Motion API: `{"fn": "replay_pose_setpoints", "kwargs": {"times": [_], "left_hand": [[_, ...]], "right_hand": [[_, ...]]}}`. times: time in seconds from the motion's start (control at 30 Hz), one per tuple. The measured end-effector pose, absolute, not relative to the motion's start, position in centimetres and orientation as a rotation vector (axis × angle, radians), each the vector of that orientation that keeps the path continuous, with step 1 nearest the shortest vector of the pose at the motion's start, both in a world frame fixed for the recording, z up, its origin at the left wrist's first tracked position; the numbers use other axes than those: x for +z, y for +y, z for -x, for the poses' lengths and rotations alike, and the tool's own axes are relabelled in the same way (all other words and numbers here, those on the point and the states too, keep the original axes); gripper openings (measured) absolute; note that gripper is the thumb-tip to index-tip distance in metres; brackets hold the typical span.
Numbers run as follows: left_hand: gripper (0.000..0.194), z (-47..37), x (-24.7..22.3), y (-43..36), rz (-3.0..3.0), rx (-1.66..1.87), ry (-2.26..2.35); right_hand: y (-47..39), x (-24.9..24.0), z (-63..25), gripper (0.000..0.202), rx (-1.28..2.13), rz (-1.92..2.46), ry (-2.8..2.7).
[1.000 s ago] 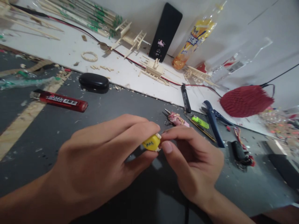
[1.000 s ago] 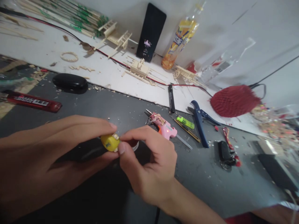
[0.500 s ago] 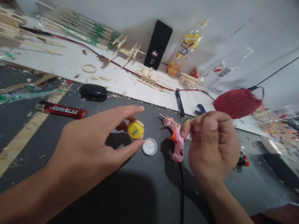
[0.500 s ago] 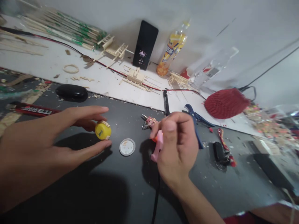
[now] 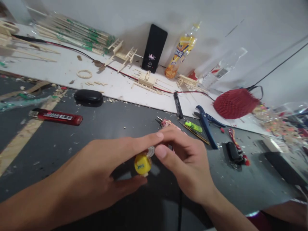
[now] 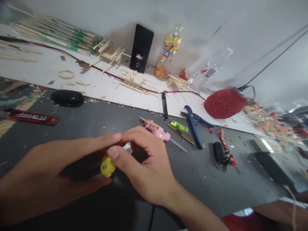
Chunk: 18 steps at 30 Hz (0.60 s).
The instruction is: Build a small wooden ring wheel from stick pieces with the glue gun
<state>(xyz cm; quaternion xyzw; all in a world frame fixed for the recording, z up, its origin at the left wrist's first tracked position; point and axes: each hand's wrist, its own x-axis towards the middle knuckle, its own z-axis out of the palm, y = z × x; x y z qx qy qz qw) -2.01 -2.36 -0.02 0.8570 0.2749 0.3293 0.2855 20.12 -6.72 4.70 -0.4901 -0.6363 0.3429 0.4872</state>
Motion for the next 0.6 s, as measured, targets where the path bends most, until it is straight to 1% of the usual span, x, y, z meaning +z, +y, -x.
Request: {"fn": "replay_pose_setpoints", "kwargs": {"times": [0.1, 0.23, 0.33, 0.37, 0.4, 0.43, 0.47, 0.5, 0.57, 0.6], "left_hand": [[0.083, 1.9, 0.0, -2.2, -2.345, 0.885, 0.664], [0.072, 2.1, 0.0, -2.2, -2.371, 0.831, 0.738], [0.067, 2.3, -0.3, -2.3, -2.332, 0.819, 0.839], [0.066, 2.4, -0.3, -2.3, -2.306, 0.829, 0.871], [0.066, 2.4, -0.3, -2.3, -2.285, 0.831, 0.900], [0.064, 2.5, -0.2, -2.3, -2.270, 0.842, 0.924], [0.062, 2.6, -0.1, -2.3, -2.265, 0.856, 0.948], [0.060, 2.6, 0.1, -2.3, -2.268, 0.874, 0.969], [0.057, 2.7, 0.4, -2.4, -2.274, 0.927, 1.009], [0.054, 2.7, 0.5, -2.5, -2.277, 0.950, 1.030]], "right_hand": [[-6.8, 4.5, -20.5, 0.015, 0.896, 1.212, -1.494], [-6.5, 4.4, -21.9, 0.020, 0.926, 1.147, -1.302], [-5.8, 4.5, -22.9, 0.045, 0.820, 1.071, -1.149], [-5.7, 4.5, -23.1, 0.050, 0.757, 1.080, -1.141], [-5.5, 4.5, -23.1, 0.049, 0.692, 1.116, -1.149], [-5.5, 4.6, -23.1, 0.039, 0.637, 1.168, -1.163], [-5.6, 4.7, -23.0, 0.023, 0.600, 1.221, -1.182], [-5.8, 4.8, -22.8, 0.012, 0.596, 1.265, -1.206], [-6.4, 4.9, -22.0, 0.027, 0.711, 1.312, -1.257], [-6.8, 4.9, -21.6, 0.030, 0.809, 1.306, -1.280]]}}
